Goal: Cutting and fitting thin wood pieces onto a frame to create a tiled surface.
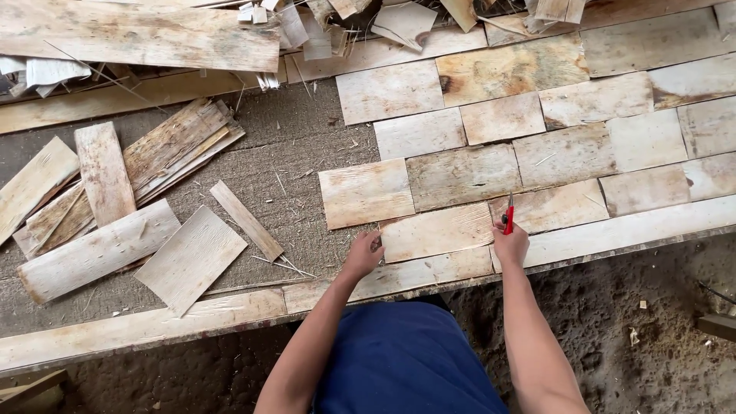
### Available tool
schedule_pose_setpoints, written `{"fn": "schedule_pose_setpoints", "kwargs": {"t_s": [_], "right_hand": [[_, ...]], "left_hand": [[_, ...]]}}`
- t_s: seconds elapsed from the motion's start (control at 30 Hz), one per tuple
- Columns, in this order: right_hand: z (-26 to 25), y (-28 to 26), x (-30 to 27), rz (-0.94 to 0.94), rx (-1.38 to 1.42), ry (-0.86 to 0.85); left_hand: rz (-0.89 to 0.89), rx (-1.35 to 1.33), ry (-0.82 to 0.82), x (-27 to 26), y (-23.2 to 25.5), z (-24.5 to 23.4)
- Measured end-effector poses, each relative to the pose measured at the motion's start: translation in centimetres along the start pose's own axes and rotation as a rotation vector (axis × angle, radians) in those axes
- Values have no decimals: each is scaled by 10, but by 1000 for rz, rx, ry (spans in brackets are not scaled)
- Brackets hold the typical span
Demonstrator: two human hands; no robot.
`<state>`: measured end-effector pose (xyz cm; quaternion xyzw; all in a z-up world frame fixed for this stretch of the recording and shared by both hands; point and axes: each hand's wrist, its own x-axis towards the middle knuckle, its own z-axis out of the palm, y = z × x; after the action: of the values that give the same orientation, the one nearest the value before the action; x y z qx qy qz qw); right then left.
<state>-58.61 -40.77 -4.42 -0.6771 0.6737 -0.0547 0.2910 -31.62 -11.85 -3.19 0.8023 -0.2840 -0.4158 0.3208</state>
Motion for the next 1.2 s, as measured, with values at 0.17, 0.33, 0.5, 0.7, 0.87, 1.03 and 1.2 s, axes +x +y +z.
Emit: {"fn": "schedule_pose_setpoints", "kwargs": {"t_s": [0.17, 0.33, 0.5, 0.7, 0.87, 1.03, 1.2], "right_hand": [[-8, -8, -6, 12, -22, 5], [-4, -7, -6, 28, -38, 2], [-8, -7, -7, 52, 26, 2], [-14, -16, -12, 59, 69, -1], [-17, -23, -18, 70, 105, -4], [-19, -26, -20, 79, 123, -8], [-19, -27, -21, 86, 143, -16]], "left_hand": [[34, -2, 16, -4, -9, 7], [31, -21, 3, -14, 1, 1], [69, -61, 37, -9, -10, 8], [74, -52, 38, -9, -14, 10], [78, -41, 39, -5, -18, 12], [81, -35, 46, -5, -16, 11], [71, -48, 55, -7, -17, 11]]}}
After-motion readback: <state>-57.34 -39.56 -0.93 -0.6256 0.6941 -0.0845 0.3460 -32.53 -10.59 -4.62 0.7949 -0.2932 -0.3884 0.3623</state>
